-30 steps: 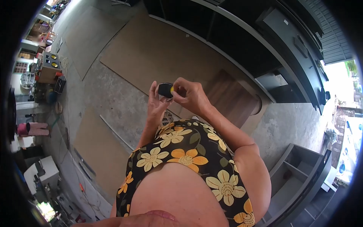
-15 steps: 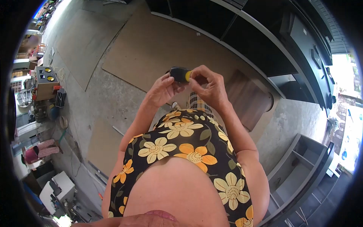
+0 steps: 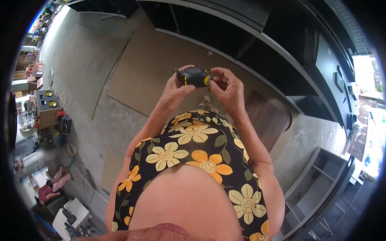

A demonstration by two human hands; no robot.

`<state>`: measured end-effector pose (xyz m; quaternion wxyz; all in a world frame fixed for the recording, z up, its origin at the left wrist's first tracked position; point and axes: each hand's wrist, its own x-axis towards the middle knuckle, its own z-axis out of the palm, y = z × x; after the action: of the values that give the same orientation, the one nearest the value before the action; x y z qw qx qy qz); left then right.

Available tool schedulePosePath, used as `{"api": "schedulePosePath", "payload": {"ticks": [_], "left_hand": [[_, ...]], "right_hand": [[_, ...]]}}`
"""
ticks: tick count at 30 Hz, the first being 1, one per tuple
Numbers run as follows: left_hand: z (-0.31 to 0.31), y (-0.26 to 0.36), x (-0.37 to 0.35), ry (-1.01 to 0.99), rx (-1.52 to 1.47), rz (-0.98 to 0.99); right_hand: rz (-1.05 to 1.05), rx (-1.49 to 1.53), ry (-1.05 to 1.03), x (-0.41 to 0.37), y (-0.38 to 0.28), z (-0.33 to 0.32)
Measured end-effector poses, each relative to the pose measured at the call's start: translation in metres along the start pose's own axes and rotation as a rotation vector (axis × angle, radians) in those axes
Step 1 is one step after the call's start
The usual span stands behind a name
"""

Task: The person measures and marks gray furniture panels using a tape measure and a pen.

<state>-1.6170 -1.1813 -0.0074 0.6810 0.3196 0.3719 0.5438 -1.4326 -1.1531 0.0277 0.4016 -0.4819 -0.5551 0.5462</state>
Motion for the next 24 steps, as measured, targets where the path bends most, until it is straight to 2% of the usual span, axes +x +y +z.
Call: {"api": "schedulePosePath", "payload": {"ticks": [8, 11, 14, 17, 24], "left_hand": [[-0.009, 0.025, 0.075, 0.080, 0.155, 0.016], [-0.025, 0.032, 0.099, 0.089, 0.133, 0.038], [-0.055, 0.050, 0.122, 0.102, 0.059, 0.051], [-0.088, 0.077, 0.146, 0.089, 0.037, 0.040], [-0.167, 0.114, 0.193, 0.103, -0.013, -0.042]], "right_hand": [[0.062, -0.042, -0.055, 0.085, -0.006, -0.004], [0.013, -0.095, 0.029, 0.109, -0.005, -0.008], [-0.011, -0.060, 0.233, 0.137, -0.004, -0.025], [0.040, -0.051, 0.329, 0.162, 0.001, -0.036], [0.079, -0.100, 0.377, 0.214, -0.003, 0.000]]}}
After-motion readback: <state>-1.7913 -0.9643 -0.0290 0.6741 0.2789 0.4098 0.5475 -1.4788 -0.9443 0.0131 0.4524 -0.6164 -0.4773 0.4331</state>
